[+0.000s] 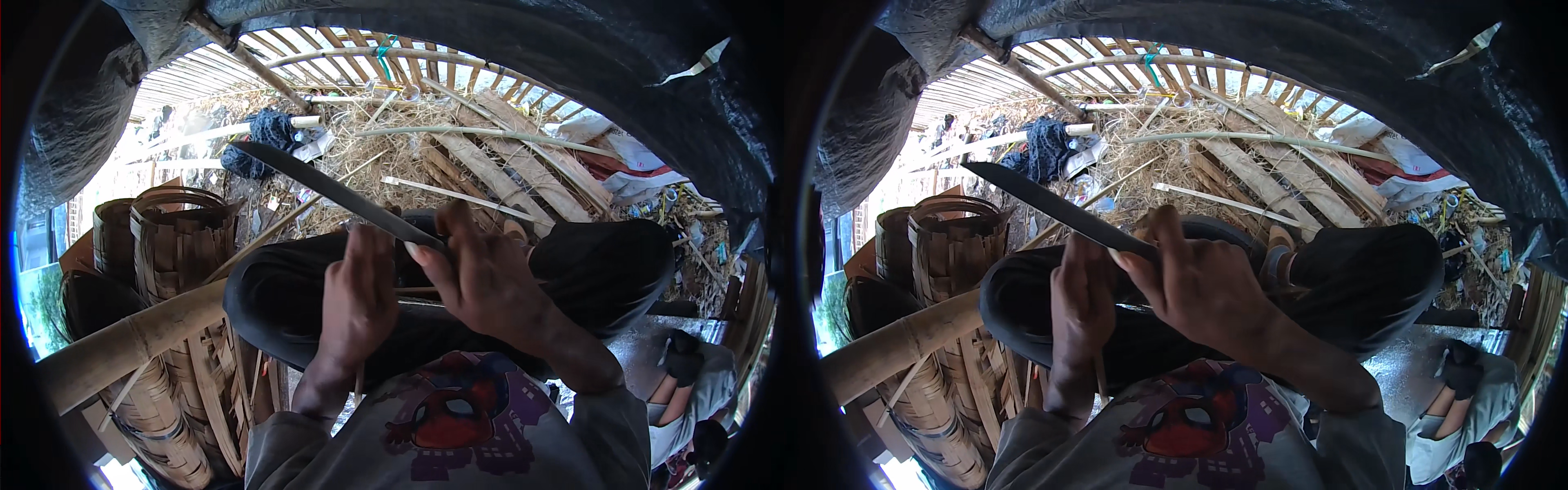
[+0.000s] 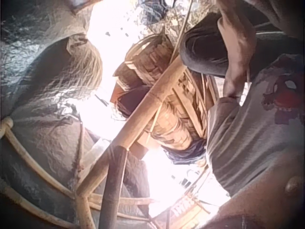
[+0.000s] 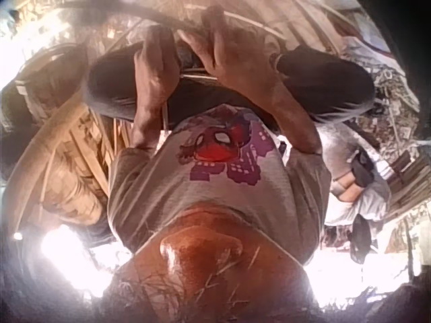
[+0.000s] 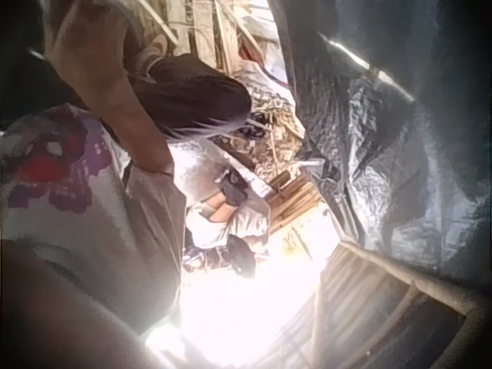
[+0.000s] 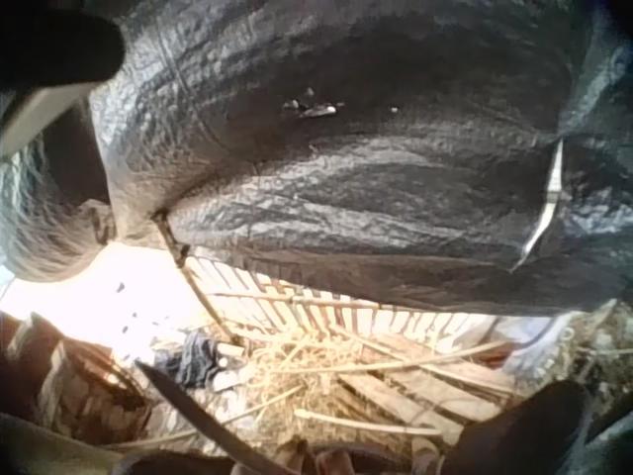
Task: The person carves a bamboo stick by shaving down its tip using a knife.
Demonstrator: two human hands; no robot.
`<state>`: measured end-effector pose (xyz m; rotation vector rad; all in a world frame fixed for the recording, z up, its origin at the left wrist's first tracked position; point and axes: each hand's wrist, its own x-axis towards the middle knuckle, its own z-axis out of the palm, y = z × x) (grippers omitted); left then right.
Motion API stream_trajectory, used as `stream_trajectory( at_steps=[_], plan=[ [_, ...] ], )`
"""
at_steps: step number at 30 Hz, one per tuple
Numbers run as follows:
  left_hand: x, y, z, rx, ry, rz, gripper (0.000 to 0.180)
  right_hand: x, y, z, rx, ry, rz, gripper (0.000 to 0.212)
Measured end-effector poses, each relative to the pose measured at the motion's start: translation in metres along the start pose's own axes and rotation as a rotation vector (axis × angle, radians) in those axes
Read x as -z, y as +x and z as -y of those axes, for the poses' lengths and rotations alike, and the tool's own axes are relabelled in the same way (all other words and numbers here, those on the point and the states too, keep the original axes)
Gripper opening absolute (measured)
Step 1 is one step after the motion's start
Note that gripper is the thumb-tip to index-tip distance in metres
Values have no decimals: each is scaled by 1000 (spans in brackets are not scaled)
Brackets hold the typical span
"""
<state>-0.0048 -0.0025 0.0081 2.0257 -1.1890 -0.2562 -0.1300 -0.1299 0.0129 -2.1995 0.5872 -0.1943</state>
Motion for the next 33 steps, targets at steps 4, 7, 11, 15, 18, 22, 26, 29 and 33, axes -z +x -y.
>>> stream_trajectory(
  at_steps=[4, 7, 11, 15, 18, 22, 26, 29, 33],
  plan=[
    [5, 8, -10, 141, -177, 148, 12, -9, 2, -3, 179, -61, -208, 52],
    [4, 7, -8, 199, -219, 130, 6, -6, -11, -20, 294, -117, -357, 46],
    [1, 5, -3, 192, -121, 19, 7, -9, -20, -22, 211, -176, -293, 46],
    [2, 10, 0, 270, -82, -155, 22, -23, -1, -10, 195, -93, -289, 50],
    [5, 11, -8, 363, 22, -55, 11, -22, 8, -5, 157, -62, -230, 53],
    [-6, -3, -18, -2, -115, 292, 20, -11, 15, -5, 209, -152, -274, 56],
    [-19, -3, -11, -1, -198, 401, 17, -20, -3, -33, 268, -181, -392, 54],
    [-21, -8, -19, 13, -202, 475, 10, -10, -10, -31, 90, 226, -255, 43],
    [-20, -2, -18, 78, -221, 406, 9, 25, -1, -18, -216, 1069, -21, 37]
  ],
)
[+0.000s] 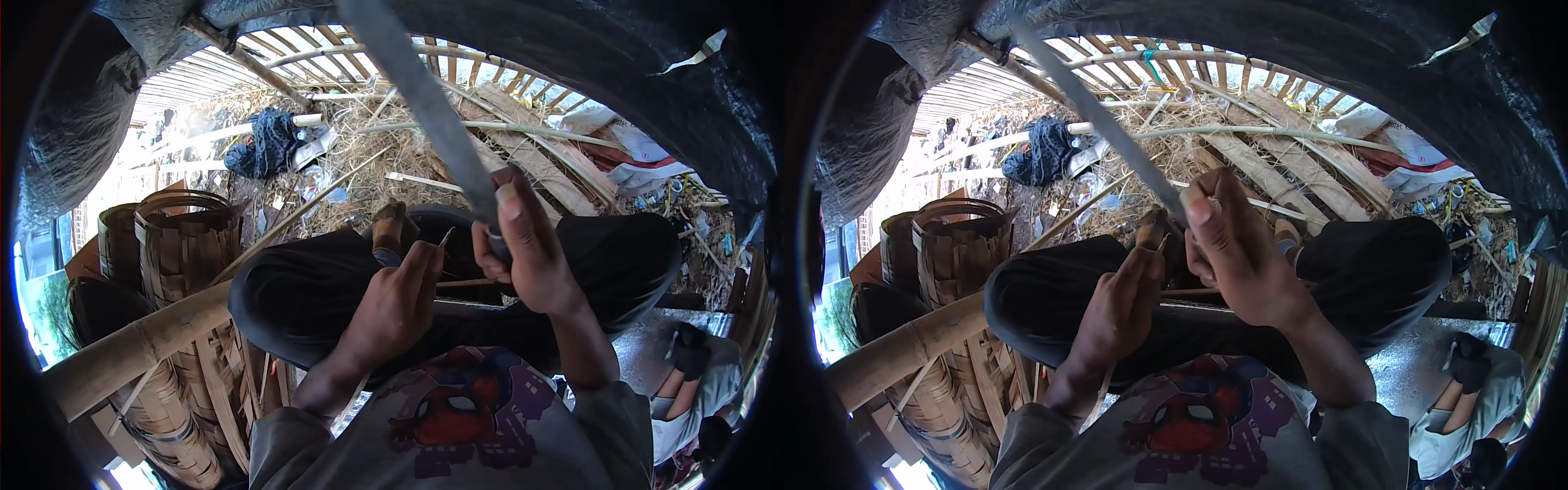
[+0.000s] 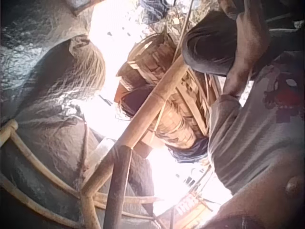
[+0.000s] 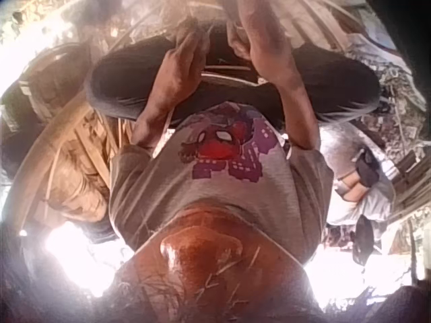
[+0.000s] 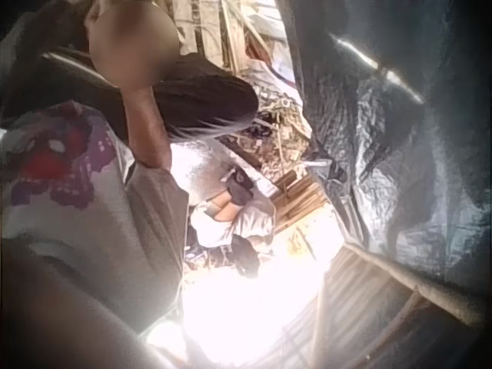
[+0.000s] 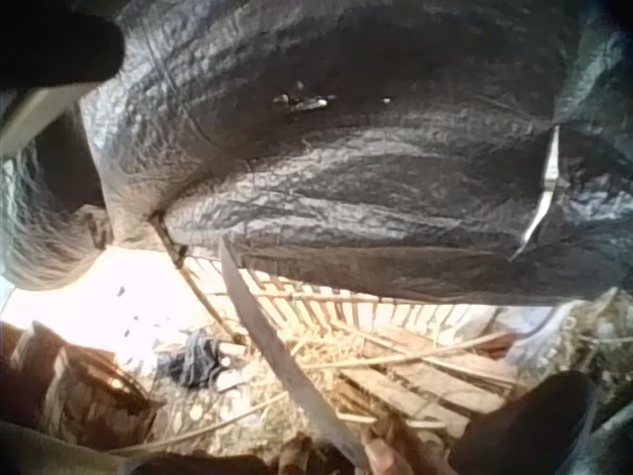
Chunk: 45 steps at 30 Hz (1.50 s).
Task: The person carves a bamboo stick by shaving down its tip using a knife.
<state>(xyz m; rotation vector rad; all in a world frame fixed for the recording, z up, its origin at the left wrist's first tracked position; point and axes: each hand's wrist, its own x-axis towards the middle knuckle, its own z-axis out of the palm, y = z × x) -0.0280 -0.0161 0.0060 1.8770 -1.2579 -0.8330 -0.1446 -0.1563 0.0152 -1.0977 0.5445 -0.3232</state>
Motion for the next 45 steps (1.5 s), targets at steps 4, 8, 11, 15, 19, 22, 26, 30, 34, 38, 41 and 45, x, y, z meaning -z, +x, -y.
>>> stream_trajectory(
  at_steps=[4, 8, 11, 15, 19, 22, 26, 30, 34, 38, 41, 45],
  plan=[
    [2, -5, 3, 1, -272, -48, 5, 11, 0, 4, 19, -69, -50, 34],
    [25, -1, -10, 254, -659, 16, 13, 19, -20, -16, -52, -151, -30, 26],
    [26, -1, -12, 375, -834, -32, 21, 15, -33, -24, -26, -113, -94, 24],
    [35, -1, -16, 418, -790, 9, 25, 7, -42, -25, 38, -150, -130, 27],
    [34, -3, -16, 390, -781, -3, 27, 7, -44, -22, 228, -582, 9, 37],
    [32, -5, -14, 362, -777, -10, 27, 3, -47, -21, 254, -725, 50, 39],
    [28, -7, -8, 302, -803, -27, 24, -7, -49, -14, 232, -761, 20, 36],
    [24, -9, -7, 266, -696, -61, 16, -11, -41, -9, 359, -986, -9, 36],
    [20, -15, 4, 215, -598, -96, 13, -11, -36, -10, 450, -1019, -18, 34],
    [19, -13, 7, 102, -320, -92, 21, -15, -32, -11, 475, -1009, -37, 31],
    [15, -12, 2, 34, -70, -183, 26, -18, -27, -11, 447, -1106, -41, 29],
    [11, -12, 5, 4, 57, -150, 27, -29, -30, -12, 372, -1326, -89, 27]
  ],
)
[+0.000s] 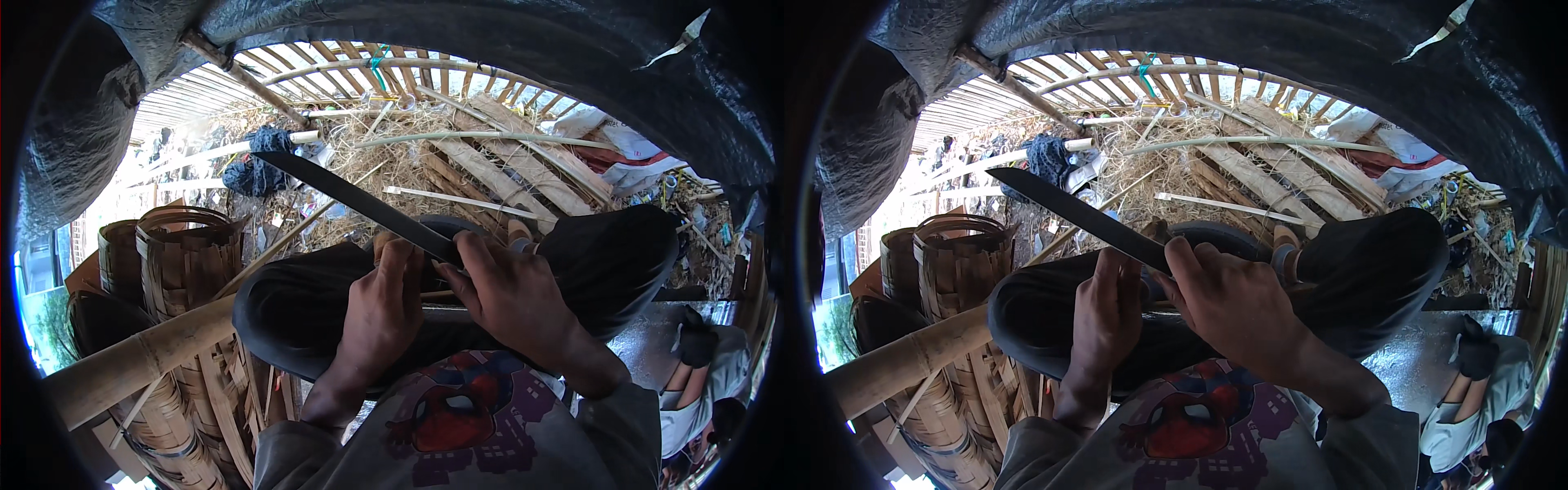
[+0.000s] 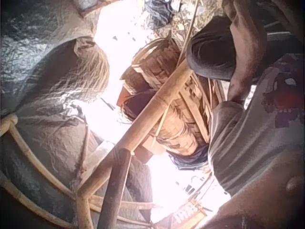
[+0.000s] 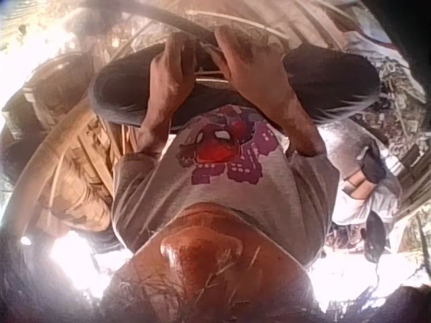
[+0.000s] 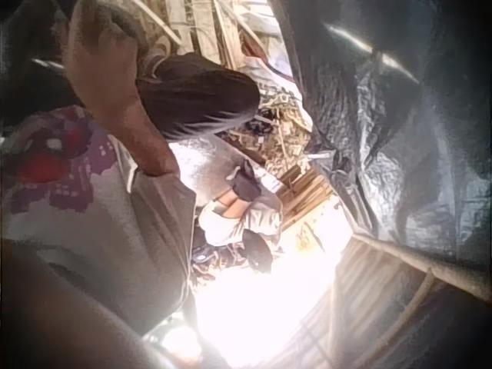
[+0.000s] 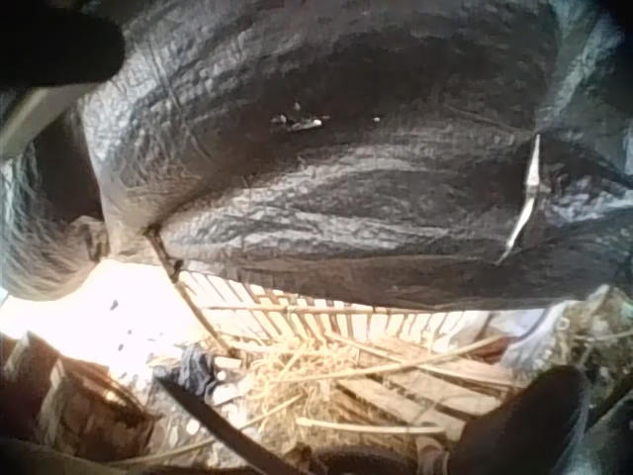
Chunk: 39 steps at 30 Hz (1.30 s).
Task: The person carves a bamboo stick by shaving down its tip using a knife.
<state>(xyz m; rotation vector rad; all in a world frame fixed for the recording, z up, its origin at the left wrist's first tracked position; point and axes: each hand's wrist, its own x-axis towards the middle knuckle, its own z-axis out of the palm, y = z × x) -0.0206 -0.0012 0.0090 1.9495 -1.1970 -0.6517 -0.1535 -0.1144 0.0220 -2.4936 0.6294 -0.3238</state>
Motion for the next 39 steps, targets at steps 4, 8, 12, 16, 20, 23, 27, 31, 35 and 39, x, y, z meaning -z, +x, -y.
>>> stream_trajectory(
  at_steps=[4, 8, 12, 16, 20, 23, 27, 31, 35, 39],
  plan=[
    [1, -1, -5, -28, 29, -35, 23, 5, 13, -3, 64, -92, 35, 20],
    [0, 2, -3, 5, -29, -55, 19, -4, 22, -17, -60, -10, 182, 31],
    [1, 2, 10, 113, -10, -6, 18, -23, 5, -54, -104, 10, 128, 29],
    [-12, 5, 15, -134, 89, -161, 13, -20, 4, -45, -124, -16, 100, 26],
    [-8, 2, 2, -64, 154, -140, 13, -18, 21, -20, -131, -103, 150, 29],
    [-4, 2, 9, -82, 121, -161, 10, -26, 27, -22, -58, -20, 84, 24],
    [27, -6, 8, -81, 78, -186, 4, -90, -28, -169, -290, -307, 279, 21],
    [40, 7, 2, 38, -45, -426, 8, -62, 22, -110, -313, 41, -94, 21],
    [55, 6, 11, 121, -208, -256, 8, -47, 59, -76, -82, 296, -286, 23],
    [45, -2, -1, 247, -419, -198, 13, -22, 62, -26, -124, 914, -1, 24]
  ],
)
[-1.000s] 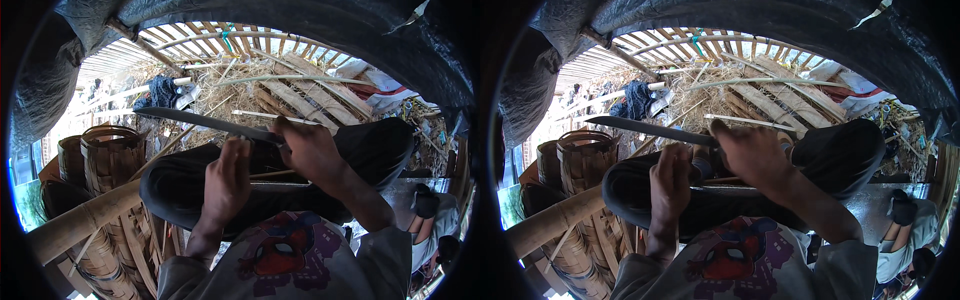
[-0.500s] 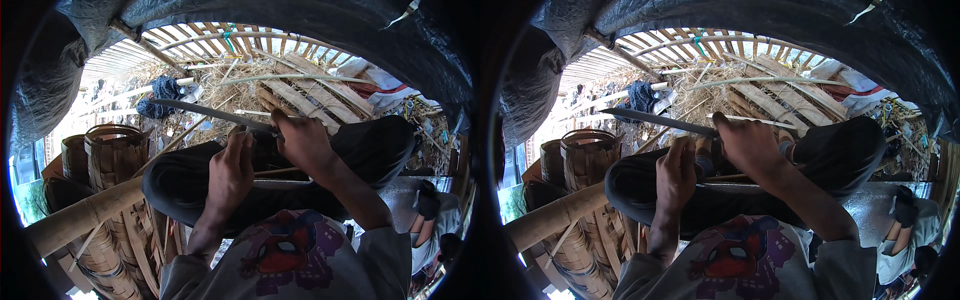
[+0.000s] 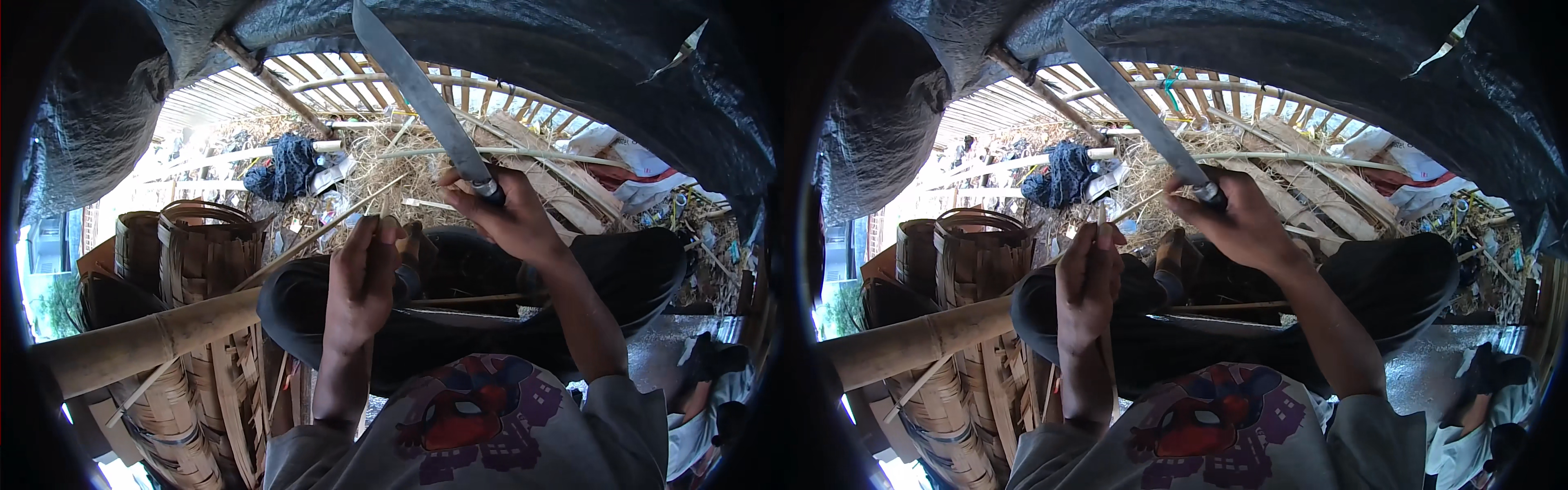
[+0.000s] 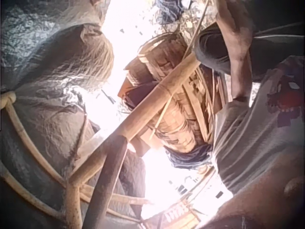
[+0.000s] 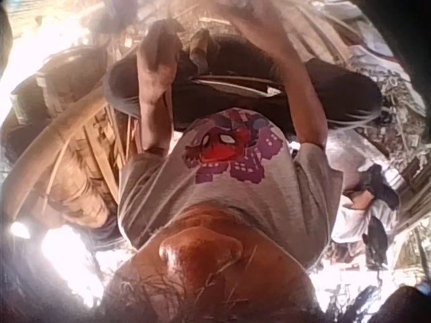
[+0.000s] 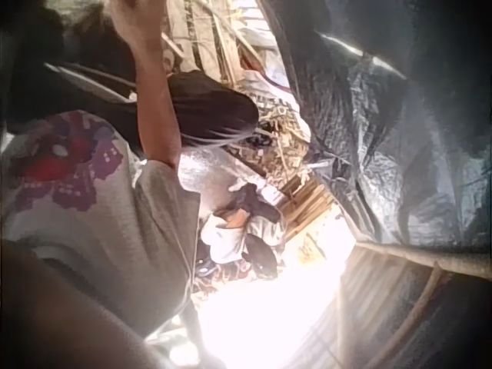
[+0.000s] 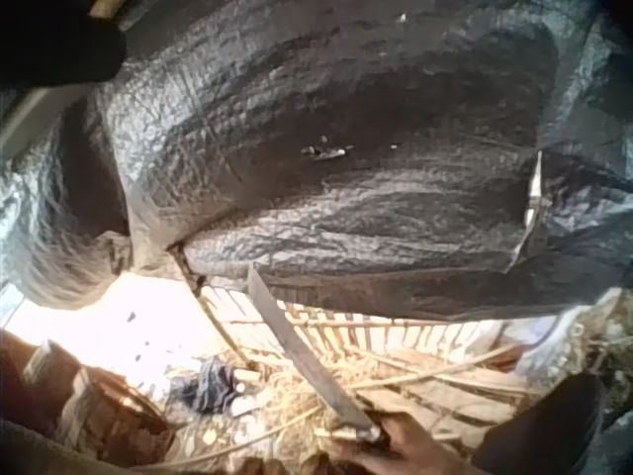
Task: The person carves a bamboo stick by shaving down its tip using a knife.
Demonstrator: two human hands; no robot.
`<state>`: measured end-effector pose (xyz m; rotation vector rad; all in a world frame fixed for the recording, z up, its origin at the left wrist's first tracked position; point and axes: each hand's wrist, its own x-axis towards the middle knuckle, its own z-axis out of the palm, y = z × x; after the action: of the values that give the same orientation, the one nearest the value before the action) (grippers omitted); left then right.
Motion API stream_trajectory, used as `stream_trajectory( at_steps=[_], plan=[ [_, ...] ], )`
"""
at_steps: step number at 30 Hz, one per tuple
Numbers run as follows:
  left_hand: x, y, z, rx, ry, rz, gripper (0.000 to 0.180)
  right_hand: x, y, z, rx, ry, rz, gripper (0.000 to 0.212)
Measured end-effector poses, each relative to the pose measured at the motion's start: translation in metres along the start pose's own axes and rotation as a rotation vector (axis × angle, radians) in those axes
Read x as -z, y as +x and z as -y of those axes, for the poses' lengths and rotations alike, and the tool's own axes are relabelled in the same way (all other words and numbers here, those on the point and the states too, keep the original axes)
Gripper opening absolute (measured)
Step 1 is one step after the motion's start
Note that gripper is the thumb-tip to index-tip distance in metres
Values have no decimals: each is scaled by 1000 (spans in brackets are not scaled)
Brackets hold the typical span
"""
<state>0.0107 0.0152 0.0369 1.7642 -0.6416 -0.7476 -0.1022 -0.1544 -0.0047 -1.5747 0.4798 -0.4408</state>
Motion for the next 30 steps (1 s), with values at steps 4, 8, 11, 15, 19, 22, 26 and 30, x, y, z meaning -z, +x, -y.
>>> stream_trajectory(
  at_steps=[4, 8, 11, 15, 19, 22, 26, 30],
  plan=[
    [-7, 3, -11, 21, -109, 56, 15, -15, 1, 14, -13, 346, 170, 34],
    [-6, 1, -12, 52, -173, 131, 17, -24, 9, 17, 121, 401, 200, 35],
    [-7, 1, -14, 53, -199, 150, 17, -27, 12, 8, 195, 311, 190, 30],
    [-6, 0, -18, 98, -241, 197, 17, -26, 14, 10, 162, 467, 211, 27],
    [-4, 2, -15, 115, -249, 194, 17, -25, 17, 11, 226, 489, 287, 19],
    [-5, 2, -13, 103, -255, 196, 17, -35, 15, 4, 239, 614, 257, 15],
    [-4, 1, -9, 98, -240, 221, 18, -38, 17, -2, 276, 660, 228, 15],
    [-5, 1, -9, 126, -219, 229, 17, -38, 16, -8, 276, 641, 233, 15]
  ],
)
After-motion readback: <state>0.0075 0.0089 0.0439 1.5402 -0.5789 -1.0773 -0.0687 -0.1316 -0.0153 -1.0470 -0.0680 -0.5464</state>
